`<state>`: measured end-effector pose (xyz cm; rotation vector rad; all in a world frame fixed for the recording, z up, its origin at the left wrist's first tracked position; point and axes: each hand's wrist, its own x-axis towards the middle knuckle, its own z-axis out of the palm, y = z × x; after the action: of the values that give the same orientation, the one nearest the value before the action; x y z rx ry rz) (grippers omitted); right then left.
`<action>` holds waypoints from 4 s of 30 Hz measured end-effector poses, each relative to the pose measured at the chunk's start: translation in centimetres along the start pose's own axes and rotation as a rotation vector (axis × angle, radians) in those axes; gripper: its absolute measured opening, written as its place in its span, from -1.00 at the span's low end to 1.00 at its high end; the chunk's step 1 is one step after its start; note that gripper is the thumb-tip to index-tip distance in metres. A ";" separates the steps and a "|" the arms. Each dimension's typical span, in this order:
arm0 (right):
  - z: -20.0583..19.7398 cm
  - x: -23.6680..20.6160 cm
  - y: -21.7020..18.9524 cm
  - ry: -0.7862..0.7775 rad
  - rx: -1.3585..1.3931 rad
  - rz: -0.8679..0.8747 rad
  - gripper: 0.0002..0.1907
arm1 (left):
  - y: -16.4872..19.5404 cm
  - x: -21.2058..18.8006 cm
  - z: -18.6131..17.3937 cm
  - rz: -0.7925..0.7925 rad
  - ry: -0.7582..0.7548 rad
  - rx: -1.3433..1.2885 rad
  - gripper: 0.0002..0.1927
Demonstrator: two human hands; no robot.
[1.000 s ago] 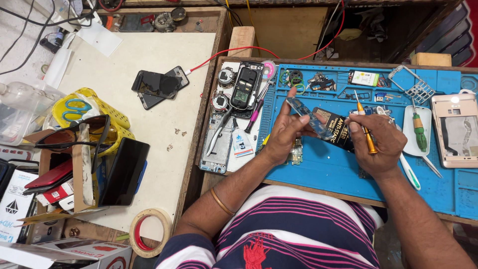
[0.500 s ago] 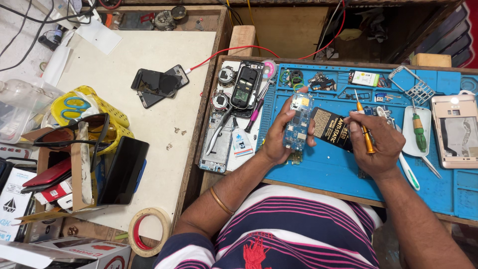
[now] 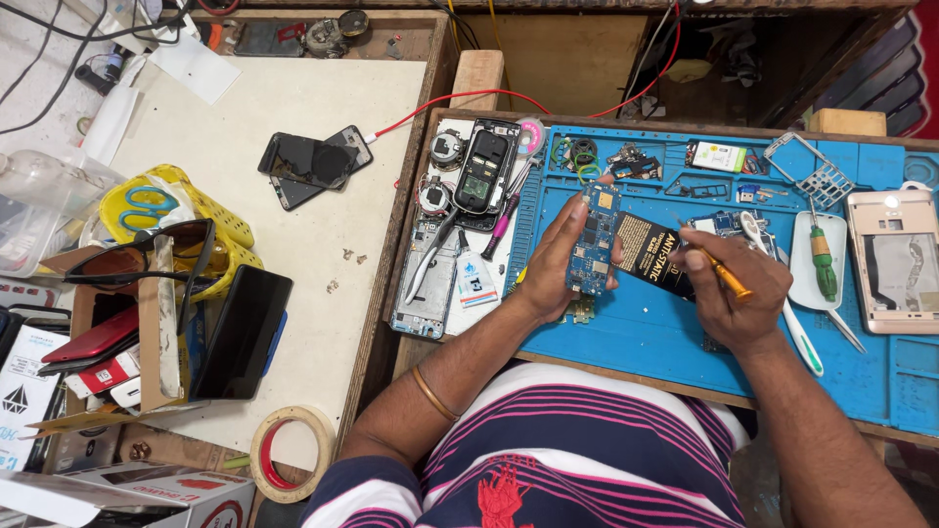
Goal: The person holds a blue circuit board and uses a gold-handled screwdriver to probe and adjust components on the board. The person repeatedly turns the board over and continues to work on different areas of the circuit board.
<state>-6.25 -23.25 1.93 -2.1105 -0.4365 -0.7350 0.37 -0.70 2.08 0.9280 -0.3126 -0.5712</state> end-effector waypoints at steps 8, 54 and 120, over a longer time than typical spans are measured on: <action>-0.2 -0.2 0.4 -0.045 -0.080 -0.036 -0.86 | 0.2 -0.2 0.2 -0.009 0.019 0.054 -0.31; -0.2 0.5 -0.6 -0.060 -0.137 -0.076 -0.80 | -0.1 0.0 0.4 0.011 0.067 0.134 -0.35; 1.0 0.6 -0.6 -0.362 0.157 0.360 -0.81 | -1.7 0.7 -0.9 0.271 0.273 -0.074 -0.79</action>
<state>-5.74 -22.08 2.21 -2.0955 -0.2819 -0.1073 0.88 -1.29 0.18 0.8623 -0.1654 -0.2025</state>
